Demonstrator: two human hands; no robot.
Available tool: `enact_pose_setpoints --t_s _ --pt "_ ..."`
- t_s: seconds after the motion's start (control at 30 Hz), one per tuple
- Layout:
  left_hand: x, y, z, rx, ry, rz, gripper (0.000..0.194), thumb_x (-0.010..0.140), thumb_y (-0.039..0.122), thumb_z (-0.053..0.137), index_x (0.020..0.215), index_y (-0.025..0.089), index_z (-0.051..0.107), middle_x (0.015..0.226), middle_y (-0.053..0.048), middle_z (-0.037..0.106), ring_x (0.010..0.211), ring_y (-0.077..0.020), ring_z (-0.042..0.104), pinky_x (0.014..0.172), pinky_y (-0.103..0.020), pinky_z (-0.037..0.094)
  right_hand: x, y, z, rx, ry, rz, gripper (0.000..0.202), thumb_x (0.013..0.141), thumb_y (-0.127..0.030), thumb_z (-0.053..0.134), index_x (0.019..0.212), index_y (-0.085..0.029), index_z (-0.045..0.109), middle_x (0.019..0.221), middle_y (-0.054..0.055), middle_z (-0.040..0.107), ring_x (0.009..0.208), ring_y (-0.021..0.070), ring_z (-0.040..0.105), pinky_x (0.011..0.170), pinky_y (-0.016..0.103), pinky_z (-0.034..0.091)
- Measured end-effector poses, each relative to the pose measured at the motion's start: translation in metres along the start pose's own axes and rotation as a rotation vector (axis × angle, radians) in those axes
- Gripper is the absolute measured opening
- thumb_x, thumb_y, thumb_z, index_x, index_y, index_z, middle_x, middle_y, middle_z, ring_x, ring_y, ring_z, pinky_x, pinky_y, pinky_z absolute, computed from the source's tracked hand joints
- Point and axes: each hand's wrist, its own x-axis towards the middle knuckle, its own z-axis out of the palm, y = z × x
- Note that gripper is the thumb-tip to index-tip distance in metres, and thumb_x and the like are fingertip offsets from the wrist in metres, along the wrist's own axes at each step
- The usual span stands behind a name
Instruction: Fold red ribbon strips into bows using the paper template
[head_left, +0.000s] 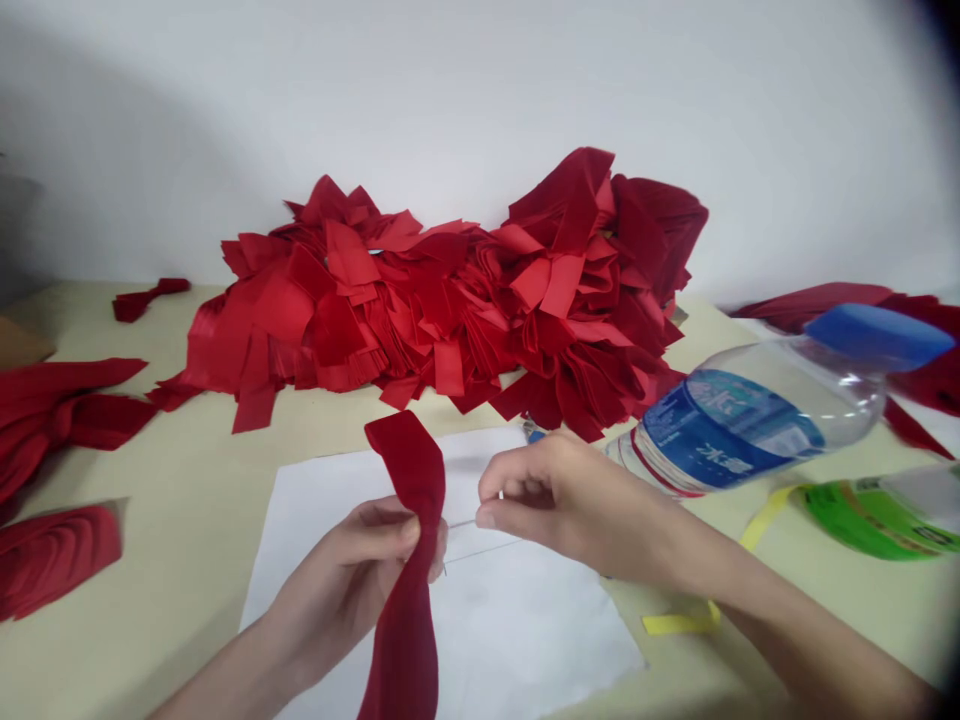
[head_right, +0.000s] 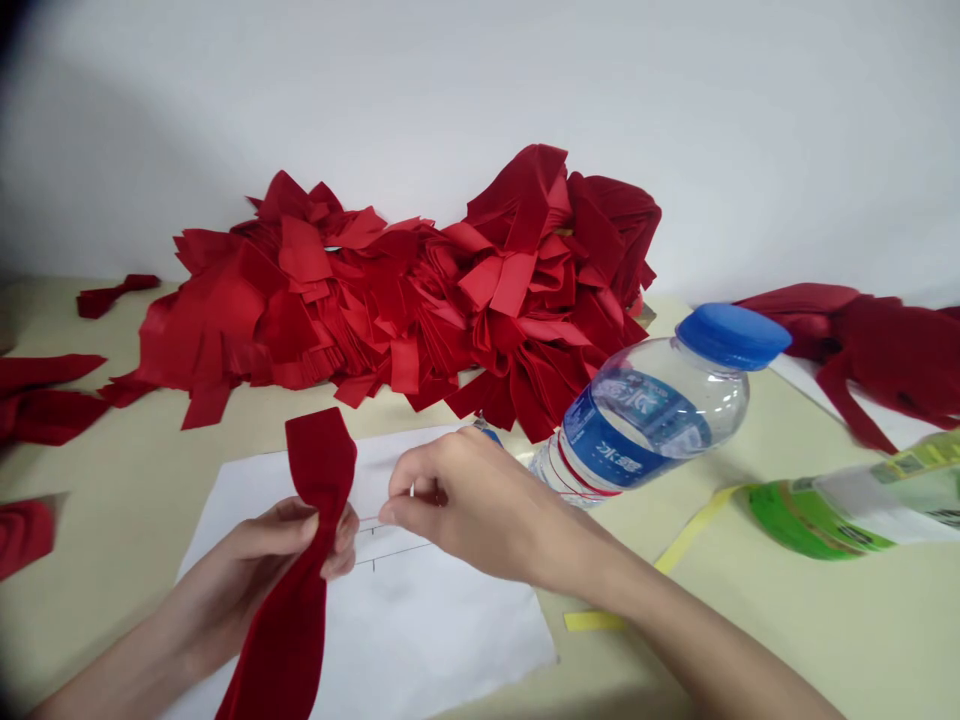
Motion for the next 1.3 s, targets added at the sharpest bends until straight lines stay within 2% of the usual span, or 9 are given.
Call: enact_pose_setpoints --t_s 0.13,0.27,0.47,0.57,0.67,0.83,1.07,1.23,1.3 --pt "0.0 0.001 0.005 0.182 0.095 0.036 0.012 0.075 0.019 0.064 0.064 0.015 0.062 0.062 0.0 0.06 0.065 -0.0117 0.054 0.067 -0.022 0.039 0.003 0.005 -0.004 0.075 -0.141 -0.02 0.019 0.083 -0.032 0.055 0.073 -0.018 0.059 0.054 -0.007 0.044 0.048 0.0044 0.033 0.043 0.018 0.024" --pt "0.0 0.002 0.007 0.386 0.125 0.082 0.017 0.08 0.028 0.059 0.067 0.017 0.059 0.066 -0.001 0.063 0.07 -0.0138 0.054 0.071 -0.025 0.038 0.003 0.01 -0.007 -0.003 -0.18 -0.055 0.022 0.083 -0.03 0.055 0.067 -0.016 0.057 0.055 -0.007 0.044 0.049 0.0044 0.035 0.046 0.019 0.026" --pt "0.0 -0.003 0.007 0.743 0.292 0.179 0.019 0.079 0.034 0.057 0.069 0.018 0.055 0.068 0.002 0.055 0.067 -0.0133 0.05 0.062 -0.024 0.037 0.001 0.007 -0.011 0.097 -0.143 -0.066 0.023 0.087 -0.032 0.048 0.071 -0.017 0.053 0.056 -0.007 0.039 0.05 0.0053 0.031 0.045 0.019 0.024" --pt "0.0 -0.009 0.009 1.013 0.355 0.281 0.013 0.08 0.032 0.055 0.075 0.02 0.058 0.073 0.001 0.059 0.07 -0.0162 0.052 0.06 -0.024 0.038 -0.002 -0.002 -0.006 0.071 -0.017 -0.065 0.019 0.088 -0.031 0.05 0.076 -0.018 0.057 0.056 -0.007 0.043 0.051 0.0053 0.035 0.047 0.02 0.025" --pt "0.0 -0.015 0.011 1.184 0.419 0.373 0.01 0.079 0.029 0.054 0.075 0.021 0.059 0.068 0.001 0.059 0.064 -0.017 0.052 0.056 -0.025 0.037 -0.007 -0.011 -0.001 0.004 -0.011 -0.096 0.013 0.087 -0.028 0.052 0.079 -0.021 0.06 0.062 -0.007 0.053 0.054 0.0054 0.042 0.051 0.02 0.027" --pt "0.001 -0.022 0.009 1.248 0.47 0.469 0.009 0.08 0.028 0.052 0.074 0.022 0.057 0.064 0.002 0.056 0.056 -0.0157 0.048 0.055 -0.026 0.035 -0.017 -0.021 0.0 -0.118 -0.111 -0.096 0.014 0.085 -0.029 0.056 0.075 -0.023 0.063 0.063 -0.006 0.06 0.06 0.0075 0.05 0.054 0.022 0.029" --pt "0.002 -0.013 0.011 1.102 0.503 0.383 0.013 0.079 0.031 0.053 0.078 0.02 0.062 0.069 -0.001 0.063 0.066 -0.0194 0.056 0.055 -0.027 0.038 -0.014 -0.009 0.003 -0.243 -0.235 -0.138 0.023 0.087 -0.031 0.054 0.071 -0.019 0.065 0.067 -0.001 0.062 0.07 0.0135 0.055 0.061 0.024 0.033" --pt "0.001 -0.008 0.013 1.086 0.408 0.324 0.015 0.079 0.032 0.053 0.081 0.02 0.062 0.069 0.0 0.062 0.065 -0.0179 0.054 0.056 -0.026 0.039 0.0 -0.007 0.008 -0.355 0.102 -0.19 0.024 0.095 -0.027 0.038 0.09 -0.017 0.06 0.081 0.002 0.062 0.068 0.0121 0.053 0.06 0.026 0.03" --pt "0.0 -0.007 0.012 1.099 0.386 0.315 0.014 0.08 0.031 0.053 0.082 0.02 0.061 0.069 0.001 0.062 0.064 -0.0172 0.054 0.057 -0.025 0.039 0.003 -0.009 0.01 -0.428 0.097 -0.283 0.018 0.093 -0.023 0.041 0.099 -0.019 0.058 0.079 0.0 0.061 0.065 0.0118 0.052 0.058 0.027 0.028"
